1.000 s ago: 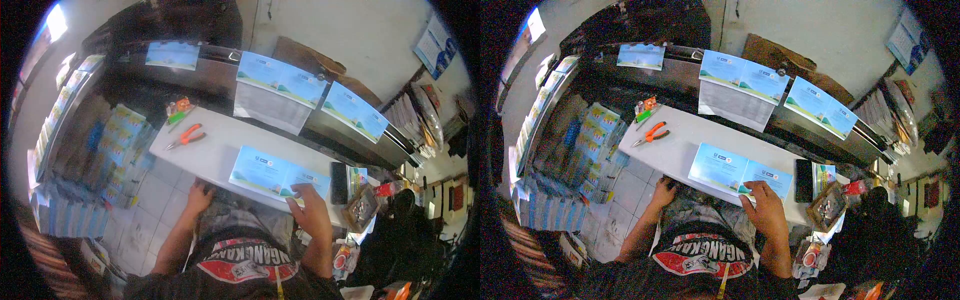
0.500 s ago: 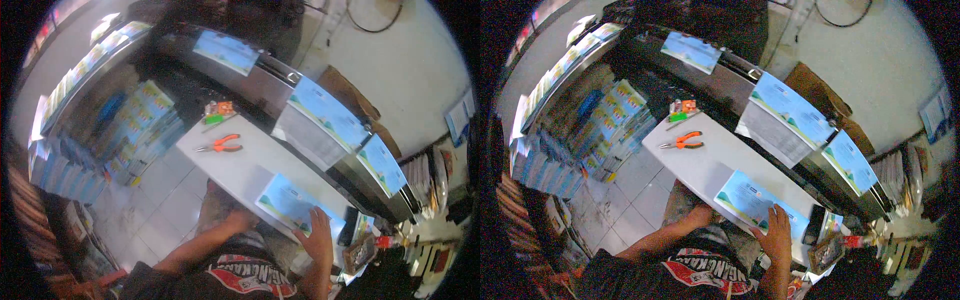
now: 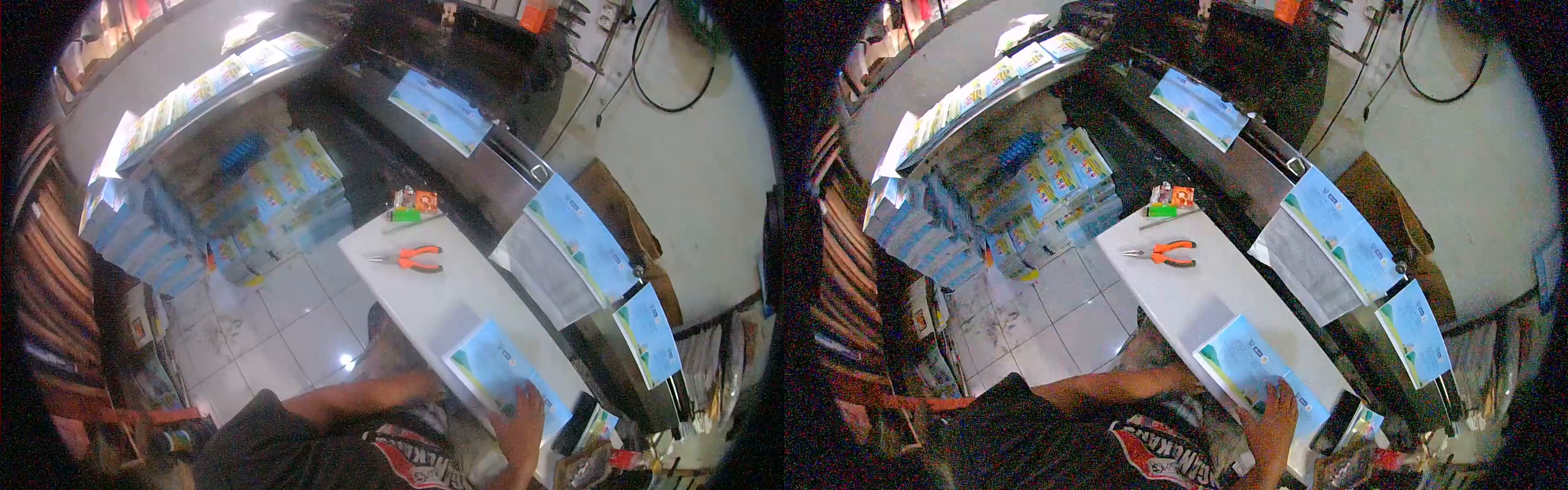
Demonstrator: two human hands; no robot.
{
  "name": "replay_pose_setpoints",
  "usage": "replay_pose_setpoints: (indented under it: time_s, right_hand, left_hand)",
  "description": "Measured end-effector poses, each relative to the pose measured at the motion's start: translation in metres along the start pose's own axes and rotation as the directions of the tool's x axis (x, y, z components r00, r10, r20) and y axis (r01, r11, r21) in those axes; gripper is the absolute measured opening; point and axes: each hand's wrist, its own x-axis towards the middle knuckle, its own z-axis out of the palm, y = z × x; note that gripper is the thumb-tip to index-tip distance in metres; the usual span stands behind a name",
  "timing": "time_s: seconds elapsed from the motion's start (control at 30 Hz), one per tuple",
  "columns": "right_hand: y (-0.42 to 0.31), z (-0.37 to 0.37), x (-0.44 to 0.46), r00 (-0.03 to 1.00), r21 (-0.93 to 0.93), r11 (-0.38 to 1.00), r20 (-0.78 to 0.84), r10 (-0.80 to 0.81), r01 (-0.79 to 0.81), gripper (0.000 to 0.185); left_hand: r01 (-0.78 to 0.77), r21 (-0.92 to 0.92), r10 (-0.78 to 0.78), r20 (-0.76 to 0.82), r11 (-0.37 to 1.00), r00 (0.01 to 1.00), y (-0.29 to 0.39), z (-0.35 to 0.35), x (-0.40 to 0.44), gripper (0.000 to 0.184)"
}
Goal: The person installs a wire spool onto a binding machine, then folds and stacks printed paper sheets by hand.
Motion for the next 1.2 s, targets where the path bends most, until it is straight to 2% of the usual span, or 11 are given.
replay_pose_setpoints:
  time_s: [0.13,0.23,0.27,0.37,0.5,0.7,0.73,0.77,0.83,1.07,1.2]
  right_hand:
    - [0.005,0.006,-0.004,0.998,-0.019,0.998,0.007,-0.056,0.056,0.077]
    - [-0.002,0.001,-0.003,1.0,-0.035,0.999,0.009,-0.02,0.021,0.083]
    - [-0.004,-0.001,-0.003,0.999,-0.041,0.999,0.004,-0.032,0.032,0.085]
    - [-0.016,-0.004,-0.007,1.0,-0.062,0.998,0.009,-0.021,0.022,0.09]
    - [-0.014,0.007,-0.006,0.999,-0.178,0.983,-0.016,-0.046,0.043,0.091]
    - [-0.006,0.011,0.0,0.996,-0.202,0.979,-0.072,-0.05,0.034,0.079]
    - [-0.007,0.007,0.003,0.996,-0.203,0.978,-0.07,-0.055,0.04,0.079]
    - [-0.009,0.004,0.003,1.0,-0.202,0.979,-0.025,-0.015,0.01,0.078]
    - [-0.011,0.004,0.004,1.0,-0.197,0.98,0.019,0.023,-0.018,0.078]
    - [0.005,0.015,0.012,0.998,-0.209,0.977,-0.026,-0.056,0.05,0.077]
    - [0.006,0.019,0.012,0.998,-0.22,0.975,-0.051,-0.025,0.013,0.076]
  left_hand:
    - [0.103,0.069,-0.107,0.047,0.992,0.993,-0.003,-0.01,-0.018,0.046]
    - [0.276,0.067,-0.283,0.157,0.959,0.946,0.029,-0.069,-0.05,0.053]
    - [0.183,0.026,-0.184,0.042,0.983,0.982,0.023,-0.064,-0.05,0.057]
    - [0.201,0.031,-0.203,0.205,0.979,0.957,0.021,-0.058,-0.045,0.056]
    - [0.156,-0.04,-0.152,0.093,0.987,0.984,0.041,-0.079,-0.059,0.05]
    - [0.158,-0.047,-0.141,0.261,0.986,0.955,0.033,-0.061,-0.04,0.057]
    - [0.271,-0.136,-0.254,0.126,0.953,0.959,0.022,-0.01,-0.024,0.053]
    - [0.279,-0.141,-0.261,0.13,0.95,0.957,0.028,0.008,-0.024,0.053]
    - [-0.078,-0.188,0.016,-0.307,0.979,0.952,0.032,0.024,-0.026,0.05]
    - [-0.028,-0.429,0.009,-0.046,0.903,0.999,-0.053,0.091,0.0,0.061]
    - [-0.004,-0.266,-0.033,-0.132,0.964,0.991,-0.044,0.079,0.002,0.06]
